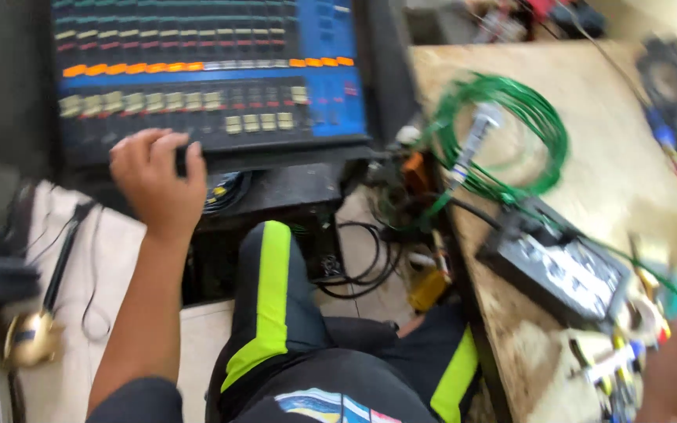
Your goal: Labeling an XLR patch box, connecting audio cables, and testing microphones using a mixing console.
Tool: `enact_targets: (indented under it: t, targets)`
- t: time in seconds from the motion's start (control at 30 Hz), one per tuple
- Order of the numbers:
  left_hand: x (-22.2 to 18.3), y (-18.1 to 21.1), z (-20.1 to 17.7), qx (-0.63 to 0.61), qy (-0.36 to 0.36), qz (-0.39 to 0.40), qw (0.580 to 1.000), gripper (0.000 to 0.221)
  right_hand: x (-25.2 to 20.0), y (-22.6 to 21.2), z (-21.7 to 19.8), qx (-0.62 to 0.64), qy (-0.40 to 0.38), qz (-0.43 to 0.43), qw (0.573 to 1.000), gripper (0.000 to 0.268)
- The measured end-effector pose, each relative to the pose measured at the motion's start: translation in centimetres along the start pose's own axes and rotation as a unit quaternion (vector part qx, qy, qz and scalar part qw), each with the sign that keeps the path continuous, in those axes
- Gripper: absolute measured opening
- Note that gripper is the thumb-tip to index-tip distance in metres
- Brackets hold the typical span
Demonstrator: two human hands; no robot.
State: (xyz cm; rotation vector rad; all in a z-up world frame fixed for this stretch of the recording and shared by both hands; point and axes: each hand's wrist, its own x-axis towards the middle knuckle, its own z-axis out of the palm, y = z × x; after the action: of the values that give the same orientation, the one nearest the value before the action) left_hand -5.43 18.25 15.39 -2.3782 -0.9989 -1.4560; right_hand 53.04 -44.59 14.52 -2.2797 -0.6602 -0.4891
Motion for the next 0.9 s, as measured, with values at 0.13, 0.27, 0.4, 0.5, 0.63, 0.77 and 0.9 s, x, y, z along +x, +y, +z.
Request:
enact_targets:
  t: [0.13,0.27,0.4,0.5,0.63,0.77,0.9]
  targets:
    - [1.2,10.4,1.1,-0.161,-0.021,0.009,0.987,0.006,-5.1,-9.2,-2.0,-0.087,0.058,0.014,0.994,0.023]
    - [2.1,23.5,6.8,-0.384,-0.172,0.0,0.907,0.018,-5.3,-10.3,-1.0,-0.051,0.042,0.053,0.996,0.02]
    - [4.5,32.3,19.4,-0.337,-0.418,-0.057,0.841,0.022,-4.3,-13.1,-2.0,-0.109,-0.025,0.085,0.99,0.028]
    - [4.4,36.0,27.7,-0.193,-0.43,-0.069,0.879,0.05,-3.8,-14.0,-2.7,-0.099,-0.079,0.038,0.991,0.022]
    - [6.6,37.6,29.8,-0.075,-0.543,-0.147,0.823,0.05,-3.7,-16.2,-3.5,-0.064,-0.124,0.073,0.988,0.024]
    - [7.3,35.3,24.4,-0.263,-0.518,-0.216,0.785,0.033,-3.4,-14.6,-3.2,0.01,-0.141,0.063,0.988,0.023]
    - [2.4,30.9,19.2,-0.543,-0.434,-0.223,0.684,0.029,-2.8,-13.6,-2.6,0.02,-0.144,0.12,0.982,0.025]
